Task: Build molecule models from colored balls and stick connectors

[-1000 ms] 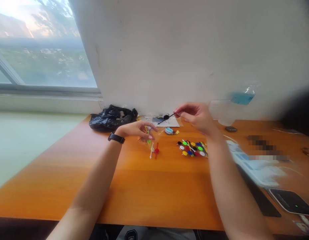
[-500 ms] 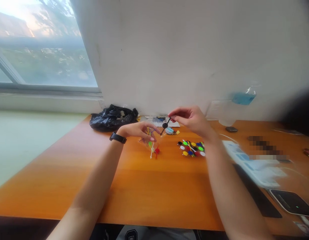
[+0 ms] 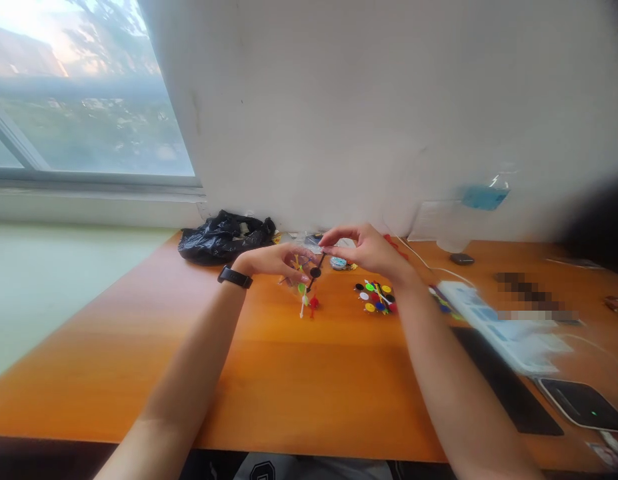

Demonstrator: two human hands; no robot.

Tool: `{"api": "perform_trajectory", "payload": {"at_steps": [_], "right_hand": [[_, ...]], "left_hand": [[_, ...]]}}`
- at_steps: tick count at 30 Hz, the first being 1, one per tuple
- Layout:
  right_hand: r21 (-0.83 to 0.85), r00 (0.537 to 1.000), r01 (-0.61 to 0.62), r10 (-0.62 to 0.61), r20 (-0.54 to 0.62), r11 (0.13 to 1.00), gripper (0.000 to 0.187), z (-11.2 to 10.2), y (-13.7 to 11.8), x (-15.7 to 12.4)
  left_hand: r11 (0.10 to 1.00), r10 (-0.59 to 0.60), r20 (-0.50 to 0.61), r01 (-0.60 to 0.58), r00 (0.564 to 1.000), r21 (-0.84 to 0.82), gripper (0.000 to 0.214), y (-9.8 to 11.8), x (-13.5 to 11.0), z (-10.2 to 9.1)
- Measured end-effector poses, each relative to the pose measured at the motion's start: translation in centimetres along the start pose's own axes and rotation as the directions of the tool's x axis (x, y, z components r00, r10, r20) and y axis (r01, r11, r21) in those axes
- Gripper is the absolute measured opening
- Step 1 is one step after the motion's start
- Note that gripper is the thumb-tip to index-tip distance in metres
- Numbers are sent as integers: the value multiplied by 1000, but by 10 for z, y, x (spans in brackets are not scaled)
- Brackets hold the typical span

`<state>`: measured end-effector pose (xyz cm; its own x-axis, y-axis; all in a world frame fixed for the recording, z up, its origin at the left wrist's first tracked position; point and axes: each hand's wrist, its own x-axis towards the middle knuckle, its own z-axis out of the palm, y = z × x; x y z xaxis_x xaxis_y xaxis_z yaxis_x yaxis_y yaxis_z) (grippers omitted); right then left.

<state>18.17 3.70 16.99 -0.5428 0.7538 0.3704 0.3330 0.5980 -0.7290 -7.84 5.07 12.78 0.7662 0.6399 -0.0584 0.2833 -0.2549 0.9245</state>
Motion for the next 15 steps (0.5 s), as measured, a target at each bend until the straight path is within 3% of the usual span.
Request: {"api": "perform_trajectory", "payload": {"at_steps": [8,11,13,15], "right_hand": [[4,987,-60,59,148,998,36,-6,-3,-5],[3,999,-12,12,-47,1000,32,-3,-2,-2],[17,979,20,-17,-201,1000,31,-1,3,3],[41,959,16,-4,-285,999,30,-1,11,6]], "left_hand": [[999,11,10,-12,1000,52,64,1,-1,-2],[999,2,-3,-2,1000,33,61,1,-4,-5],[999,-4,-21,5,1000,37,59,1,-8,-8],[999,-1,-43,3,999,47,59,-1,-12,-11]]}}
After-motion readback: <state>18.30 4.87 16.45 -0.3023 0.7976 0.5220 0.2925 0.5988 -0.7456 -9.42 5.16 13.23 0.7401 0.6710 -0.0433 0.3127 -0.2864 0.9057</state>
